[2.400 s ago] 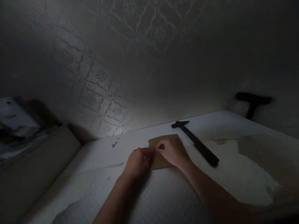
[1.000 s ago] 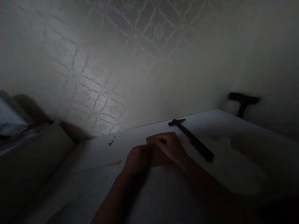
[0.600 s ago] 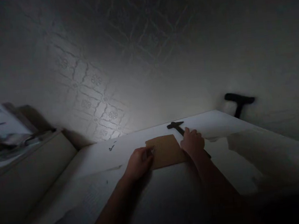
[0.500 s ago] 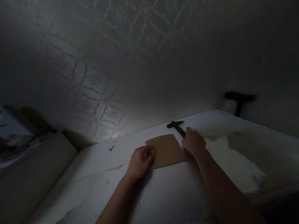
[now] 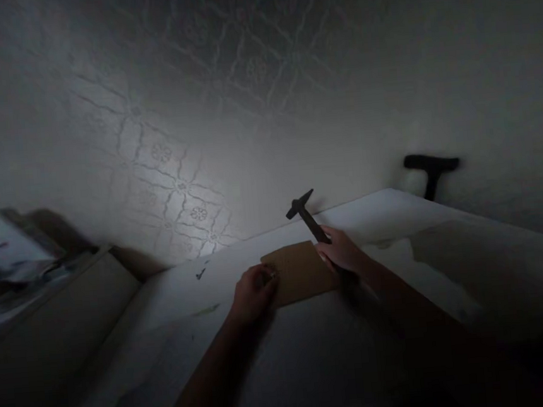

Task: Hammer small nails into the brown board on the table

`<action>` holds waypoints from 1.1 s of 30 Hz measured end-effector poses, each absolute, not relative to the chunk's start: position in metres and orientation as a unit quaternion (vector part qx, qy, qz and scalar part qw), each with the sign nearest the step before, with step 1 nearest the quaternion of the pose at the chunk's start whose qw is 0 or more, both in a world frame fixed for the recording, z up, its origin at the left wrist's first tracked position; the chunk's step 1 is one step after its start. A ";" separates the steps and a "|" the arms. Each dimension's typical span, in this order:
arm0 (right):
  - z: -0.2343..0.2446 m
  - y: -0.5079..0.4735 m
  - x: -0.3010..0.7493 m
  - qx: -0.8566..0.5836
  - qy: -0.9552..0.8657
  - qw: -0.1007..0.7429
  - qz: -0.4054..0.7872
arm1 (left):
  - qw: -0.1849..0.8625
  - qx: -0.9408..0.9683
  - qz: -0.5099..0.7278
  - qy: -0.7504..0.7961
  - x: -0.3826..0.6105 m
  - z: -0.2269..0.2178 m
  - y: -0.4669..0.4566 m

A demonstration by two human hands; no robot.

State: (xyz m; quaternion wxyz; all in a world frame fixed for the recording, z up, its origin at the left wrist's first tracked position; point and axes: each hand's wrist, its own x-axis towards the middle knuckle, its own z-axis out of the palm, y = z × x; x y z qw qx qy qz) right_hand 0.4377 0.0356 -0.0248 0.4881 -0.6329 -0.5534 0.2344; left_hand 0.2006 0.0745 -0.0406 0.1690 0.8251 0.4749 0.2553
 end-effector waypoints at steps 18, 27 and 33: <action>-0.029 -0.029 0.463 -0.543 -0.731 0.332 0.247 | 0.171 0.807 0.239 0.512 0.207 -0.036 0.074; -0.025 -0.034 0.457 -0.523 -0.737 0.330 0.274 | 0.183 0.820 0.237 0.487 0.203 -0.038 0.076; -0.028 -0.034 0.460 -0.529 -0.738 0.318 0.271 | 0.213 0.826 0.234 0.467 0.198 -0.036 0.080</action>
